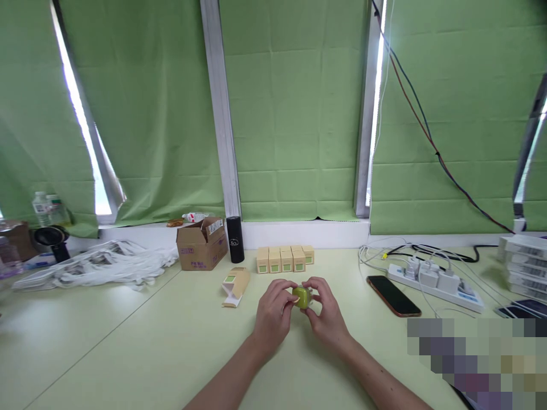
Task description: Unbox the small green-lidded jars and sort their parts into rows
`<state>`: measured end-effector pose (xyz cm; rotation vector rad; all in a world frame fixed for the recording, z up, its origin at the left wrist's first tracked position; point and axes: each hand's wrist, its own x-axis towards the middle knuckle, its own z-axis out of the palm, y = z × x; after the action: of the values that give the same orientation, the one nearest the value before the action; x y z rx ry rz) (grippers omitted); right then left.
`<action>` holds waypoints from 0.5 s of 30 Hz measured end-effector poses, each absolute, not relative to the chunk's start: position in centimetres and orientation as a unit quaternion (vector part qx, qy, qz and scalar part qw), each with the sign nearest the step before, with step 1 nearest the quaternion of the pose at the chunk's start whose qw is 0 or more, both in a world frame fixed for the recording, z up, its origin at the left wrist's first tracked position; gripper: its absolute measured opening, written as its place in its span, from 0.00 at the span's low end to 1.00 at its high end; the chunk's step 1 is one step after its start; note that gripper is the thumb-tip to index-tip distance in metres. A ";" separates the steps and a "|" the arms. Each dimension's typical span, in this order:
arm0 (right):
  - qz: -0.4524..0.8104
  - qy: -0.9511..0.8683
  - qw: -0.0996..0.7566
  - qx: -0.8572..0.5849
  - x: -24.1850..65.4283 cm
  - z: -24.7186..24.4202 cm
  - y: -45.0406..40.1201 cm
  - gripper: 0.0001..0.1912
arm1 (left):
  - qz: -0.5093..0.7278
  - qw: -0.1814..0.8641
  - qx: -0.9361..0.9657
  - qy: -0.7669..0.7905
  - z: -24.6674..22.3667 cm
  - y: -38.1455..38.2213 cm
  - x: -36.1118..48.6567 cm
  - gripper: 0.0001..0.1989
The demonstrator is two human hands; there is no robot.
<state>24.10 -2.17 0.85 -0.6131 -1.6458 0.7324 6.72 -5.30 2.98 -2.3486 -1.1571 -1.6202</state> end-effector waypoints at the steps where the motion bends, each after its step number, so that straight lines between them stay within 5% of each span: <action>1: 0.298 -0.711 0.579 -0.265 24.2 0.9 -2.1 0.22 | -0.522 0.034 -0.764 -0.379 3.1 -5.3 6.7 0.13; 8: 0.275 -0.716 0.582 -0.271 24.4 0.8 -1.7 0.23 | -0.519 0.029 -0.759 -0.392 2.9 -5.3 6.6 0.11; 15: 0.284 -0.701 0.586 -0.291 24.8 0.7 -0.9 0.22 | -0.614 -0.083 -0.668 -0.413 3.0 -5.1 6.7 0.06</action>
<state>24.80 -0.95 0.69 -0.6778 -1.6336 0.6629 6.66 -5.12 3.01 -2.2156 -1.3720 -2.0371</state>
